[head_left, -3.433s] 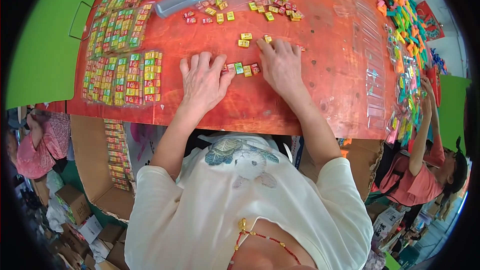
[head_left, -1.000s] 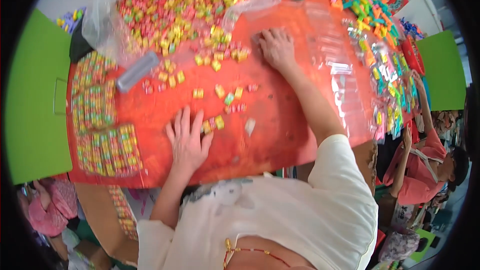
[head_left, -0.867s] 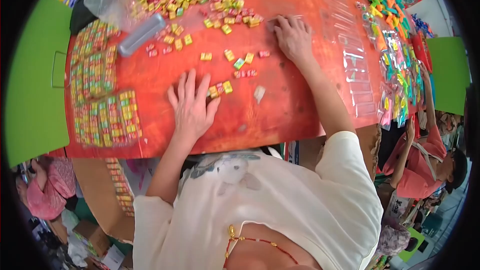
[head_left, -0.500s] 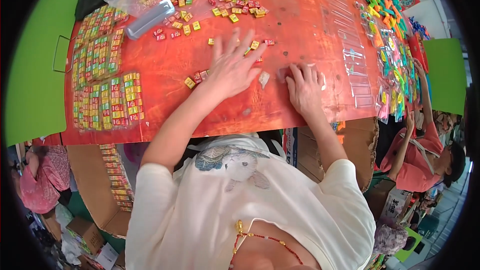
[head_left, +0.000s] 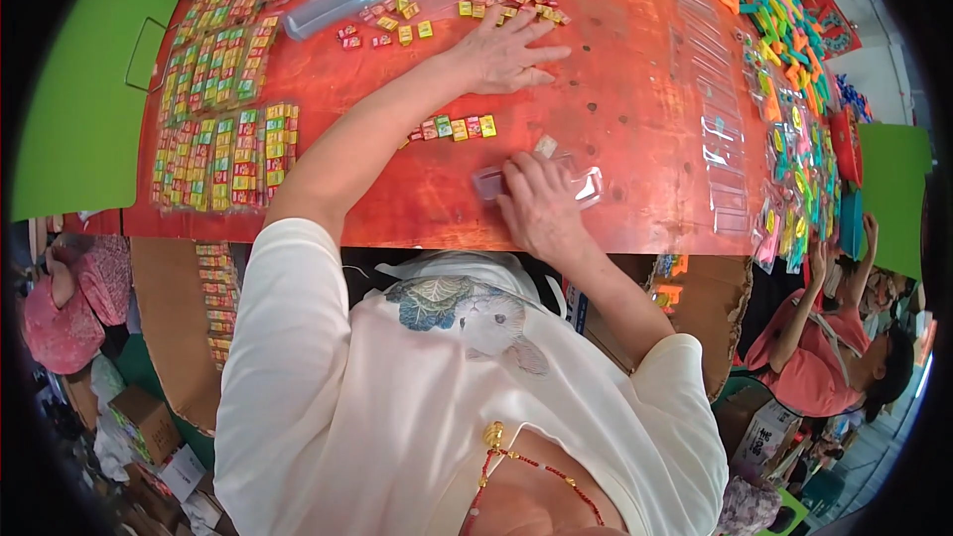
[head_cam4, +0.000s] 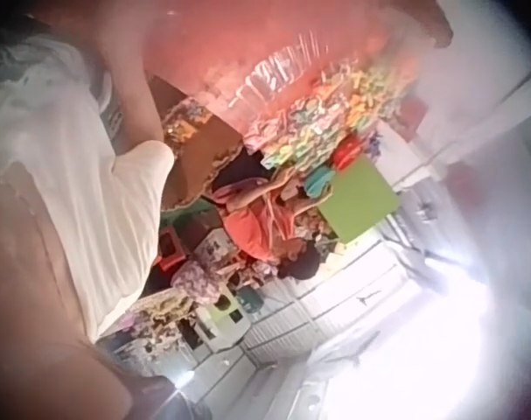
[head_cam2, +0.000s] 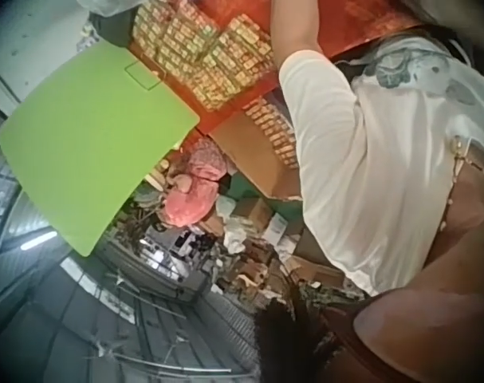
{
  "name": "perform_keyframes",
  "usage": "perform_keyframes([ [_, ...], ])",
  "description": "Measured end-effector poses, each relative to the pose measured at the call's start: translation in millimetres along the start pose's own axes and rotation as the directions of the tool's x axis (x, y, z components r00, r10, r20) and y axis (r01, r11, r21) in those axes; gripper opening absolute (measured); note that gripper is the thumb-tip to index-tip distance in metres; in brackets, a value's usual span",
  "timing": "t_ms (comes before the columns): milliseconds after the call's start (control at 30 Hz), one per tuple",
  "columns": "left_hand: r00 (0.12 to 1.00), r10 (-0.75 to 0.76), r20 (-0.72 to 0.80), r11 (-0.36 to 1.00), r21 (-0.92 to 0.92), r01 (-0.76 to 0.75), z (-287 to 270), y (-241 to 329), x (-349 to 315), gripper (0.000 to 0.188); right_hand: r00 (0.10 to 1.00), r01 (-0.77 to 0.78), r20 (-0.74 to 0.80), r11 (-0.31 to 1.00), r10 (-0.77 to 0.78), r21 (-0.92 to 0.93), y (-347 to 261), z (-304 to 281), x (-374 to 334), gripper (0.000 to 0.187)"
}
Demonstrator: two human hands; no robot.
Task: Manually organizing and packing small colorful square tiles into plastic sleeves at a production table.
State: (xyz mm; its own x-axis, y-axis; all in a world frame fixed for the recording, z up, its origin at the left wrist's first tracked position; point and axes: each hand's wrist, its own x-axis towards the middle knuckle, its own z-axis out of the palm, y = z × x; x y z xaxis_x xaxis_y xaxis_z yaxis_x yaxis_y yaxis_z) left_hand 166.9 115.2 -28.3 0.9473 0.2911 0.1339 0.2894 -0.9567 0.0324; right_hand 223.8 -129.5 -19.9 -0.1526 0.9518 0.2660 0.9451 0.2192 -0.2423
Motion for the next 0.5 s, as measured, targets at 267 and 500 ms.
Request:
perform_keyframes([
  [267, 0.902, -0.388, -0.191, 0.847, -0.459, 0.267, -53, -3, -140, 0.058, 0.993, 0.084, -0.095, 0.987, -0.071, 0.138, -40, 13, 32, 0.050],
  [500, 0.790, -0.591, 0.163, 0.725, -0.320, 0.609, -66, 46, -180, 0.071, 0.993, -0.027, -0.112, 0.997, 0.036, 0.078, 16, -6, 69, 0.038],
])
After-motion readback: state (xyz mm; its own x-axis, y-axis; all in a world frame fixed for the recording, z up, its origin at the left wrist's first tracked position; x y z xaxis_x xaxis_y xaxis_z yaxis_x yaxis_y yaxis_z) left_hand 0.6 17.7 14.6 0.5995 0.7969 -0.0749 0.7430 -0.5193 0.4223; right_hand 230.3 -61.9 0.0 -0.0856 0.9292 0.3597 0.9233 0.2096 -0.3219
